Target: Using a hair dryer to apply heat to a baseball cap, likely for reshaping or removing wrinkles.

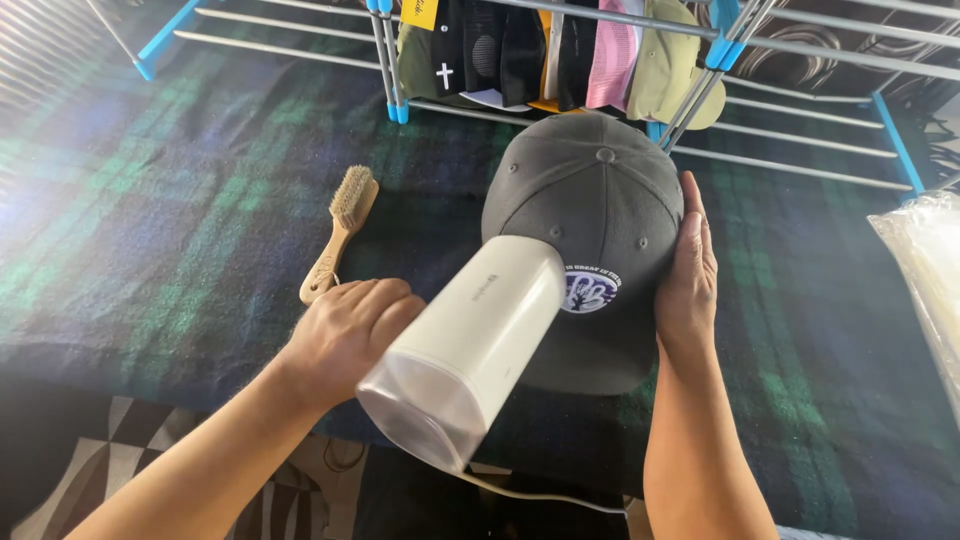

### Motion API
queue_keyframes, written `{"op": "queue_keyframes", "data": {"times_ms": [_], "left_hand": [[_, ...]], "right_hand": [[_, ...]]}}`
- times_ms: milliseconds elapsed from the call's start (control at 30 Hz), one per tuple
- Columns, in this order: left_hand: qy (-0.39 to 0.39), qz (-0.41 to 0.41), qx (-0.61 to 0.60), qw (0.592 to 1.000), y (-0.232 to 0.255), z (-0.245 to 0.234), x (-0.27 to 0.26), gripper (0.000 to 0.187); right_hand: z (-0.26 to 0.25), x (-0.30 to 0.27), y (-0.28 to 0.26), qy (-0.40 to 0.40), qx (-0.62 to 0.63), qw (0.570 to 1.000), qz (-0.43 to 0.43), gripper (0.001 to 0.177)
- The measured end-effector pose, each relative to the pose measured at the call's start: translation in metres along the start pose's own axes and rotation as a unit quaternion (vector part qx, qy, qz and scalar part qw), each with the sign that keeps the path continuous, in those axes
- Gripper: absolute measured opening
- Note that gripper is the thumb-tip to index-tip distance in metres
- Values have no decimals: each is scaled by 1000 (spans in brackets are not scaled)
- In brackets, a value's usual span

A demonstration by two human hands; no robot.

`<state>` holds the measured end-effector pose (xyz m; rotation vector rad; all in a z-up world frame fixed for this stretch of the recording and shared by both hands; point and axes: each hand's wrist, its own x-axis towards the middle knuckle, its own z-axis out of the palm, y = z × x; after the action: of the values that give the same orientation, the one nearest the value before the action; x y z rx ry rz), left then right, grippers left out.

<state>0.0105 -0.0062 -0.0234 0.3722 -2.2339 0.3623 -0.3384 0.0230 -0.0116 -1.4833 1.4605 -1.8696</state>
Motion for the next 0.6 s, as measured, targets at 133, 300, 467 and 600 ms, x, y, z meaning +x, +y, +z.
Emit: {"op": "queue_keyframes", "data": {"times_ms": [133,300,467,600], "left_hand": [[-32,-31,-14,999,-7,-14,-7,21],[-92,-63,44,993,-18,-49,-14,22],[-137,-223,24,965,-5,-69,57,34],[-178,-310,-3,934,-9,-79,136,31]], "right_hand": [[-1,-1,-3,-9,-21,1000,-12,48],[0,-2,-4,-10,-6,1000,0,49],[4,2,0,13,13,1000,11,46],[5,3,-27,-6,-3,996,93,58]]}}
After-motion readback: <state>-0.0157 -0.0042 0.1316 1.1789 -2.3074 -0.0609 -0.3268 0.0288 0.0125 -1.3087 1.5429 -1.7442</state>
